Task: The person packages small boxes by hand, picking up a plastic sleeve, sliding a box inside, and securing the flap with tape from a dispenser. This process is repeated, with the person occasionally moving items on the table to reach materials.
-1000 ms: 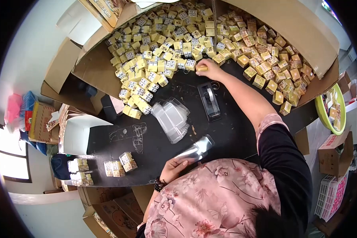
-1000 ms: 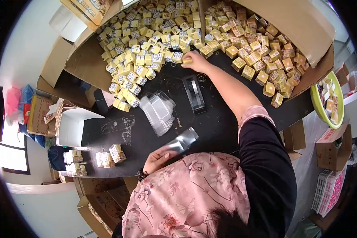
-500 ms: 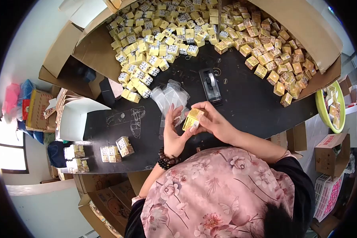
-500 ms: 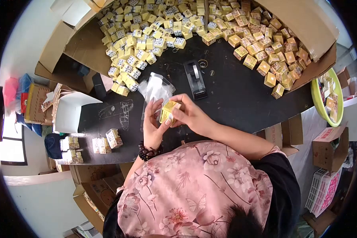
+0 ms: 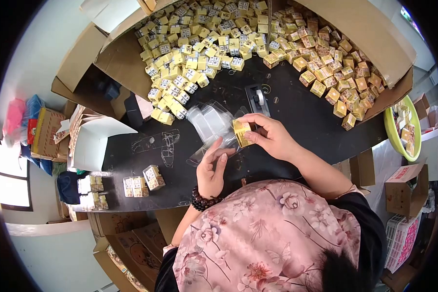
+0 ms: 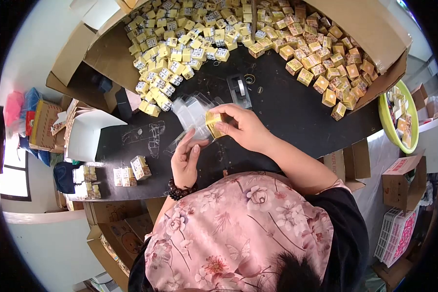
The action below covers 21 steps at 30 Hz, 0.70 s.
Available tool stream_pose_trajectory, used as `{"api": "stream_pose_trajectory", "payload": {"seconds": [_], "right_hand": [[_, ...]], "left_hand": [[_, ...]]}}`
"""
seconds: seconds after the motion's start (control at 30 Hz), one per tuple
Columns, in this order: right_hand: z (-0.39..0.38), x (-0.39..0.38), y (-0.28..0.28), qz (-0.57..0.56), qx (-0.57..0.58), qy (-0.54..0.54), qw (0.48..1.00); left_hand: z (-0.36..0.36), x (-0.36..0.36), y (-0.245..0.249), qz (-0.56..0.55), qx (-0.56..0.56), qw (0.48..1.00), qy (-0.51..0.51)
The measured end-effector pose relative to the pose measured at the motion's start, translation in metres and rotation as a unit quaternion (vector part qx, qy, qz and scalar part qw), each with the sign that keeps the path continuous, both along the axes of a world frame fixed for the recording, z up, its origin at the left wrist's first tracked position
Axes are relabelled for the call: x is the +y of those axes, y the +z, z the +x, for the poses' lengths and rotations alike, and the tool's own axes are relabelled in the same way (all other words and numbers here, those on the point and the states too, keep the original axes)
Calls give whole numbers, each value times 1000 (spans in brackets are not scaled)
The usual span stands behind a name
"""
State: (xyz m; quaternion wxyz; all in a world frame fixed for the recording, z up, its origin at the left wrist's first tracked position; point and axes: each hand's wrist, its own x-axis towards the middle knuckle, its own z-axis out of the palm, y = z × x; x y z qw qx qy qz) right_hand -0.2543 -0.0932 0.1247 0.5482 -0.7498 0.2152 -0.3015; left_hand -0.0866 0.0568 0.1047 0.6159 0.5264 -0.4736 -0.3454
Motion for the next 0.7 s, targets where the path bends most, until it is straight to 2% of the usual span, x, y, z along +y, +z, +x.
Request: {"api": "stream_pose_trajectory", "payload": {"seconds": [0.07, 0.1, 0.17, 0.37, 0.43, 0.5, 0.53, 0.57, 0.6, 0.63, 0.67, 0.7], "right_hand": [[2, 3, -4, 112, -70, 19, 991], [3, 7, -4, 112, -69, 19, 991], [8, 15, -4, 158, -134, -35, 978], [25, 40, -19, 203, -220, -77, 951], [27, 41, -21, 188, -223, -81, 953], [24, 37, -19, -16, -97, -46, 994], [23, 29, -23, -124, -81, -58, 987], [27, 32, -27, -124, -82, -57, 987], [32, 38, -31, 15, -144, -106, 984], [35, 41, -32, 154, -203, -153, 955], [33, 38, -30, 310, -219, -116, 918], [30, 38, -32, 311, -218, -116, 918]], "left_hand": [[0, -2, 4, 28, -109, 994, -1], [0, -2, 10, 28, -108, 994, -2], [0, -3, 21, 37, -177, 983, 3], [-11, -7, 7, -17, -149, 988, 29], [-11, -8, 0, -18, -135, 990, 32], [-11, -7, -12, -20, -120, 992, 35], [-11, -8, -17, -25, -62, 998, 13], [-11, -8, -20, -31, -3, 999, -10], [-9, -8, -21, -32, -4, 999, -9], [-9, -9, -16, -27, 38, 998, -42], [-11, -8, -10, -21, 81, 994, -75], [-11, -4, 0, 16, 89, 988, -123]]}}
